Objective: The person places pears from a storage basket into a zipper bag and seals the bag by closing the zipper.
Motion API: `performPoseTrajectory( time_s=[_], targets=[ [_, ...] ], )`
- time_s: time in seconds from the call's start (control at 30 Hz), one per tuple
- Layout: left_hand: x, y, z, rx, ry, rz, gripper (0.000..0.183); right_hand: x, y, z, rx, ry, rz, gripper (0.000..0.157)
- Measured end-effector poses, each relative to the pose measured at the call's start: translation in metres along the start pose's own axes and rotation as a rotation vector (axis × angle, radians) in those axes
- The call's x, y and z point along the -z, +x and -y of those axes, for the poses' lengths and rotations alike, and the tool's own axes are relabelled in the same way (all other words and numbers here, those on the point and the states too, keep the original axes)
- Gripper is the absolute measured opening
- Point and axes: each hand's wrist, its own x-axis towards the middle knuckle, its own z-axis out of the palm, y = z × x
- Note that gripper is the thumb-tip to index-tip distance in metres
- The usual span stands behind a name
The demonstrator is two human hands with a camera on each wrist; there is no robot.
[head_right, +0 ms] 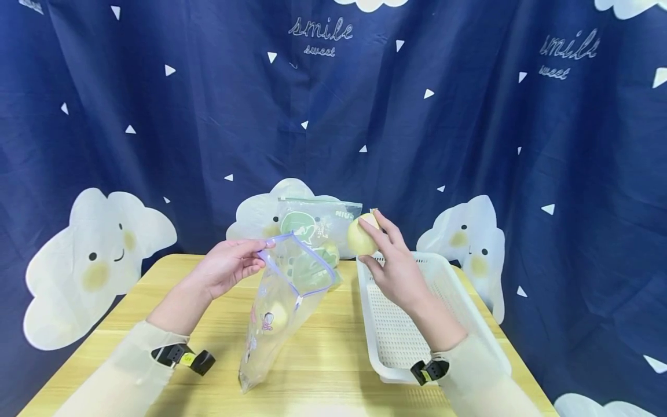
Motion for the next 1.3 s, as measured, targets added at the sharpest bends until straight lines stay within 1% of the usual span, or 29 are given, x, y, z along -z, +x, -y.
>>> performPoseTrajectory(
  time_s=[0.2, 0.27, 0.37, 0.5, 0.6, 0.8, 0.9, 1.03, 1.13, 1.23, 1.3],
  targets=[
    [-0.002, 0.0, -0.003, 0.011, 0.005, -0.015, 0.022, -0.008, 0.009, 0.024, 0.08, 0.036, 0.013, 0.075],
    [-0.002, 0.0, -0.004, 0.014, 0.014, -0.023, 0.021, -0.01, 0.011, 0.032, 0.091, 0.044, 0.025, 0.075],
    [-0.002, 0.0, -0.005, 0.015, 0.035, -0.038, 0.018, -0.014, 0.014, 0.042, 0.076, 0.073, 0.056, 0.074],
    [-0.001, 0.0, -0.004, 0.015, 0.061, -0.049, 0.019, -0.018, 0.016, 0.053, 0.022, 0.122, 0.129, 0.072],
    [-0.001, -0.001, -0.005, 0.006, 0.064, -0.044, 0.02, -0.022, 0.018, 0.06, 0.005, 0.134, 0.199, 0.07],
    [0.0, -0.002, -0.007, 0.0, 0.069, -0.041, 0.02, -0.028, 0.018, 0.072, 0.026, 0.073, 0.345, 0.07],
    [0.0, -0.003, -0.007, 0.001, 0.068, -0.04, 0.02, -0.029, 0.017, 0.077, 0.049, 0.054, 0.392, 0.07],
    [0.0, -0.004, -0.007, -0.001, 0.059, -0.036, 0.021, -0.029, 0.015, 0.081, 0.083, 0.079, 0.419, 0.067],
    [0.0, -0.004, -0.007, -0.003, 0.055, -0.041, 0.021, -0.028, 0.014, 0.081, 0.112, 0.1, 0.422, 0.062],
    [0.001, -0.004, -0.007, -0.008, 0.045, -0.055, 0.021, -0.026, 0.015, 0.079, 0.121, 0.148, 0.411, 0.055],
    [0.0, -0.004, -0.006, -0.015, 0.04, -0.052, 0.021, -0.023, 0.016, 0.078, 0.116, 0.178, 0.386, 0.052]
  ],
)
